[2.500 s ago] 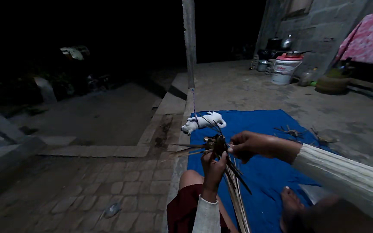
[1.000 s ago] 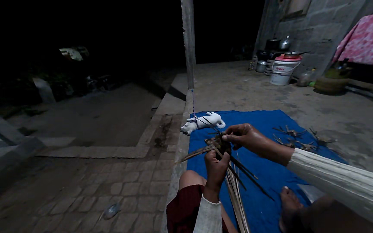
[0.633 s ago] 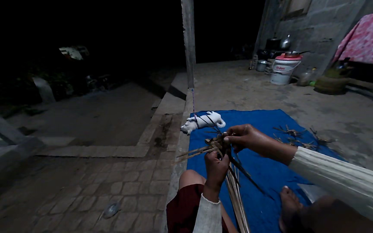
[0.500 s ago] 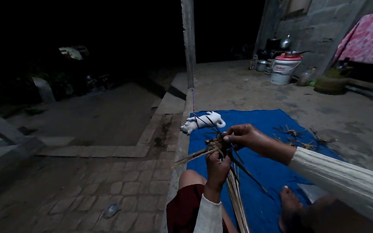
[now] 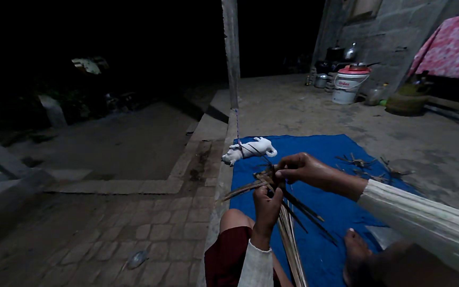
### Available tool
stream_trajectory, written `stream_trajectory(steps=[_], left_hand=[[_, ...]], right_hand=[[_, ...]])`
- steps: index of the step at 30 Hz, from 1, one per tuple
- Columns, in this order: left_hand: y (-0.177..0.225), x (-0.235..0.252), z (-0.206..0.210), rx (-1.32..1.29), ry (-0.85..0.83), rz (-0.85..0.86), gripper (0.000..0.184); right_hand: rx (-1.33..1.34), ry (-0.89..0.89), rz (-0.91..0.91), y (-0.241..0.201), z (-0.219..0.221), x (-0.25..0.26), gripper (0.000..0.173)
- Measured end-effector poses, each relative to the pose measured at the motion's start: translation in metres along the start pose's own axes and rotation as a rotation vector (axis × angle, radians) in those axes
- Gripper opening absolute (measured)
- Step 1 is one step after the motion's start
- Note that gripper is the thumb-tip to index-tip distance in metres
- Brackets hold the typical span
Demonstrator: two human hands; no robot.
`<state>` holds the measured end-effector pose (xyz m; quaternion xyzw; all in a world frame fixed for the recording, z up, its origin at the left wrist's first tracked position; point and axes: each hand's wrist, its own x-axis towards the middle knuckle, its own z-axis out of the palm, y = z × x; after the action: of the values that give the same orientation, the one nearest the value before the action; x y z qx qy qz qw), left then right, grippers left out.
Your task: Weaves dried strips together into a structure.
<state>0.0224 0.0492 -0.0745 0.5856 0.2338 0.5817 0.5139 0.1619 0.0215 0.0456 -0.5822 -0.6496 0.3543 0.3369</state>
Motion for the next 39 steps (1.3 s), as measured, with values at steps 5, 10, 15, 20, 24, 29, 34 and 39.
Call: stream_trajectory(steps=[5, 10, 15, 20, 24, 29, 34, 39], left_hand=[[0.001, 0.000, 0.000, -0.217, 0.059, 0.067, 0.012], [-0.003, 0.001, -0.001, -0.293, 0.149, 0.152, 0.014], [0.005, -0.002, 0.003, -0.201, 0.176, 0.120, 0.011], [0.003, -0.001, 0.000, -0.077, 0.103, 0.027, 0.015], [0.004, 0.001, 0.000, -0.100, 0.125, 0.003, 0.015], [0.003, 0.004, -0.006, -0.258, 0.149, -0.022, 0.020], [0.002, 0.002, -0.011, -0.604, 0.206, -0.137, 0.035], [0.000, -0.001, -0.015, -0.711, 0.188, -0.118, 0.036]], right_hand=[[0.068, -0.110, 0.034, -0.007, -0.004, -0.003, 0.007], [-0.002, -0.424, 0.096, -0.009, -0.006, -0.007, 0.011], [0.073, -0.328, 0.147, -0.010, -0.002, -0.009, 0.015], [0.126, -0.201, 0.184, -0.007, 0.002, -0.005, 0.013], [0.146, -0.186, 0.217, -0.007, 0.005, -0.005, 0.017], [0.155, -0.164, 0.200, -0.007, 0.001, -0.004, 0.019], [0.146, -0.134, 0.190, -0.006, -0.002, -0.003, 0.015], [0.154, -0.116, 0.164, -0.008, -0.001, -0.003, 0.016]])
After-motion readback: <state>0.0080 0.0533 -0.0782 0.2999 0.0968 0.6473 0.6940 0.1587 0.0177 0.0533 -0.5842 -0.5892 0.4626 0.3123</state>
